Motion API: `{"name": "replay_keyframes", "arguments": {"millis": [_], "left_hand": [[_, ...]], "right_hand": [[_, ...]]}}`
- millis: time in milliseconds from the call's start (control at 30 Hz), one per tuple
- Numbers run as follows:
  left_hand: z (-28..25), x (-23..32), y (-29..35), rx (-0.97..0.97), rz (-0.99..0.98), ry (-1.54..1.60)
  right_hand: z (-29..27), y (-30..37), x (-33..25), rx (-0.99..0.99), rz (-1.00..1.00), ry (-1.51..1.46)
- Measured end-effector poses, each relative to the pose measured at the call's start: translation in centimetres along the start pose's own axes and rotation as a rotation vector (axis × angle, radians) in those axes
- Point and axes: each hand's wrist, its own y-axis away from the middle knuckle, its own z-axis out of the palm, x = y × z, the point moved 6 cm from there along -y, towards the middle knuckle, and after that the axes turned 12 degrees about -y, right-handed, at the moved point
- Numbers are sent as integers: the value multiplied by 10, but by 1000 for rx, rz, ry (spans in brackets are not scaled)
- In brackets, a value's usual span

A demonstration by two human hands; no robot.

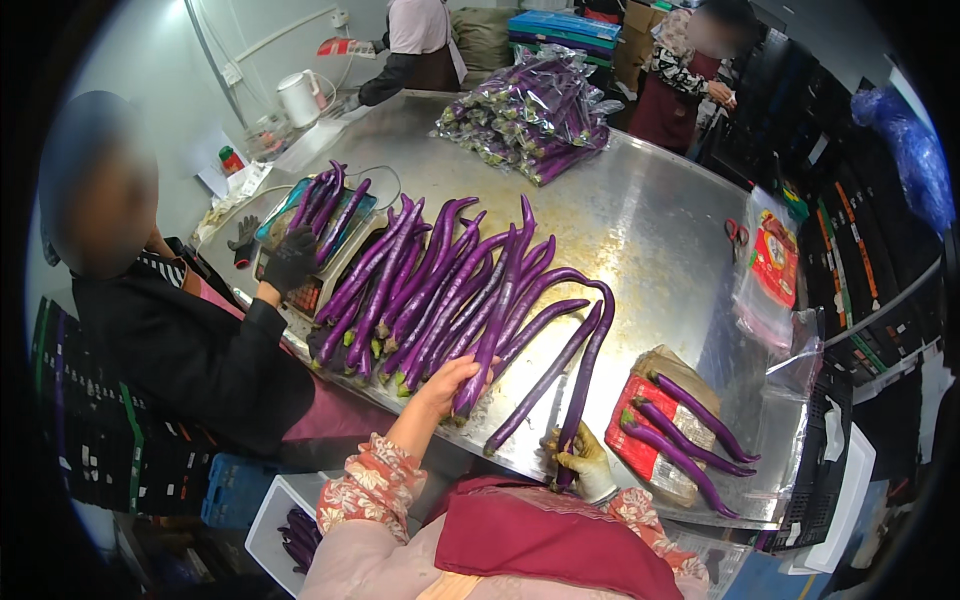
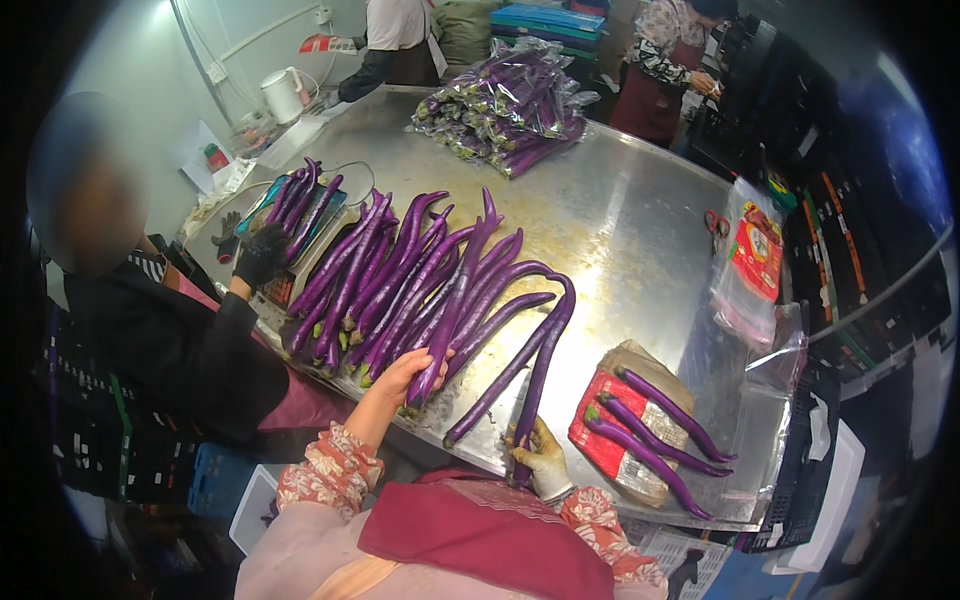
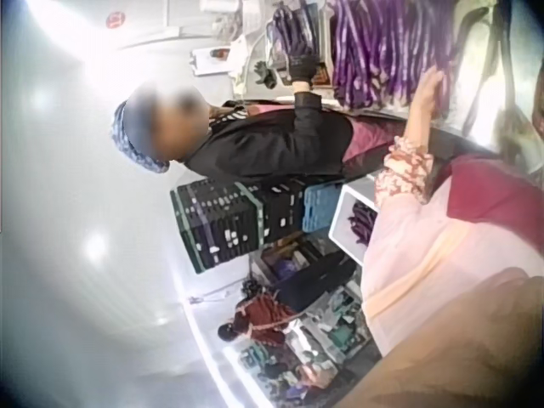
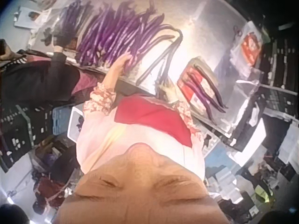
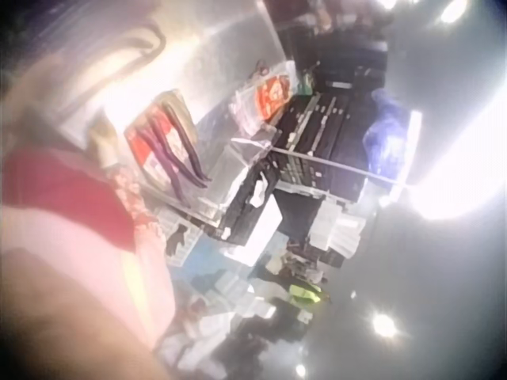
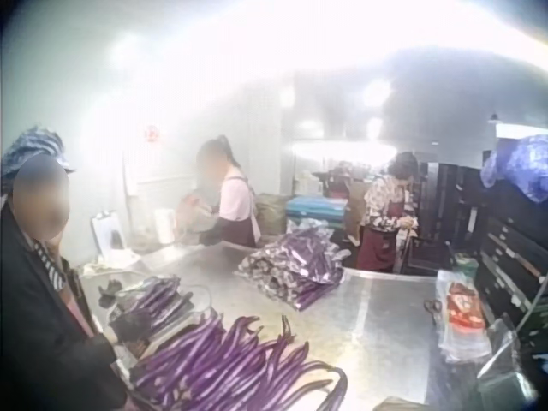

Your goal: The person repeatedly picks long purple eggplants from a metal table, places them into clear plastic bags, and sets the filled bags aside. Other workers are visible in the background performing similar packaging tasks.

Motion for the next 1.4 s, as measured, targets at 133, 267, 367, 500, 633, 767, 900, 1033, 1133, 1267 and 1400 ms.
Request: {"name": "replay_keyframes", "arguments": {"millis": [133,267,367,500,633,767,900,1033,1133,1267,1400], "left_hand": [[7,9,30,20,73,-54],[24,24,79,128,131,-165],[50,26,119,102,180,-131],[85,16,175,97,345,-139],[113,3,230,251,388,-191],[126,-12,276,403,386,-215],[125,-22,291,556,450,-355],[111,-47,268,552,301,-353],[109,-54,237,429,297,-254],[124,-32,176,317,209,-711],[192,-29,91,-35,287,-1062]], "right_hand": [[13,-14,-3,-54,14,54],[31,-20,-11,-254,187,334],[19,-5,-24,-416,495,694],[75,3,8,-694,823,964],[121,-6,123,-1283,719,1127],[124,-1,187,-1261,807,1178],[126,25,220,-1217,890,1124],[123,36,204,-1044,944,952],[115,37,139,-774,901,760],[110,55,8,-624,510,386],[24,93,-83,-272,-38,79]]}}
